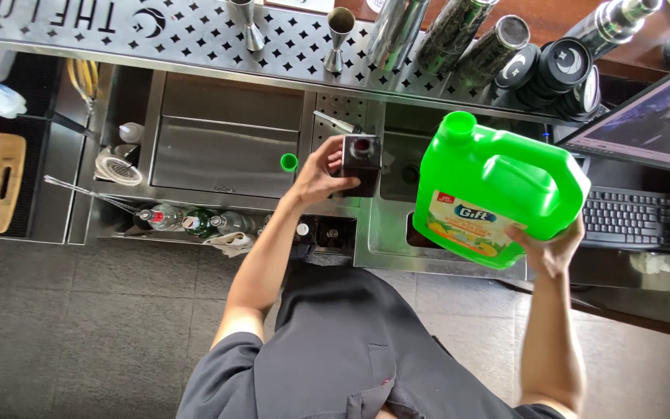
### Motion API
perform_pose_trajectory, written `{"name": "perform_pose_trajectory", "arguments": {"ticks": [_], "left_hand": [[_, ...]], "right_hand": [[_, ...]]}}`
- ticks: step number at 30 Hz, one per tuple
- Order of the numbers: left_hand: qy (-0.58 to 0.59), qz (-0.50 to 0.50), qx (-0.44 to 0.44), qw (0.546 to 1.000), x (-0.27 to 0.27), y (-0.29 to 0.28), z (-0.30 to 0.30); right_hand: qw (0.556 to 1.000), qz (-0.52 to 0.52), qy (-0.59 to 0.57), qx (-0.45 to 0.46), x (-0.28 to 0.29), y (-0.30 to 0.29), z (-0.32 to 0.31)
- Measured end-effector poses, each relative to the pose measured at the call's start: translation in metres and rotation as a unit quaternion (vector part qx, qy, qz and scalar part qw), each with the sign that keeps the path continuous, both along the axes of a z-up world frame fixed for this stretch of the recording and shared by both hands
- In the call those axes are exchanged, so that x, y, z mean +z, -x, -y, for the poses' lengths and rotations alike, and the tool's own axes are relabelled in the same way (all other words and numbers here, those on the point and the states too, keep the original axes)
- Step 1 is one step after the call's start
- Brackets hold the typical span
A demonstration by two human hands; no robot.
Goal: Refilling a small bottle with cleaning liquid and rinsing a rag in a sink behind a bar.
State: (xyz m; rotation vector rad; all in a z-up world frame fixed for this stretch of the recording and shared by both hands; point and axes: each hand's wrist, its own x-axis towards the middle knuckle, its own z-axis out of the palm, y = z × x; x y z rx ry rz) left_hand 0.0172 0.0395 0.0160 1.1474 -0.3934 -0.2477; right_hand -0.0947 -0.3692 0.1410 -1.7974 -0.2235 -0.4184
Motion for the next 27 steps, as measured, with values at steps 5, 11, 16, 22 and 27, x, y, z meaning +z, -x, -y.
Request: {"name": "perform_pose_trajectory", "arguments": {"ticks": [5,11,16,22,27], "left_hand": [[-0.022,0.01,0.007,1.0,0.041,-0.017,-0.03],[-0.023,0.055,0.026,0.998,0.089,-0.036,-0.057],[-0.04,0.081,0.055,0.994,0.109,-0.041,-0.076],[-0.097,0.05,0.158,0.981,0.063,-0.028,-0.096],[-0.319,0.177,0.378,0.851,-0.032,-0.007,-0.127]], "right_hand": [[0.993,0.05,-0.102,-0.03,-0.046,-0.001,-0.006],[0.981,0.067,-0.165,-0.08,-0.079,-0.009,-0.009],[0.982,0.055,-0.155,-0.091,-0.079,-0.01,-0.021],[0.988,0.065,-0.123,-0.059,-0.091,-0.01,-0.036],[0.991,0.068,-0.109,-0.044,-0.097,-0.005,-0.061]]}}
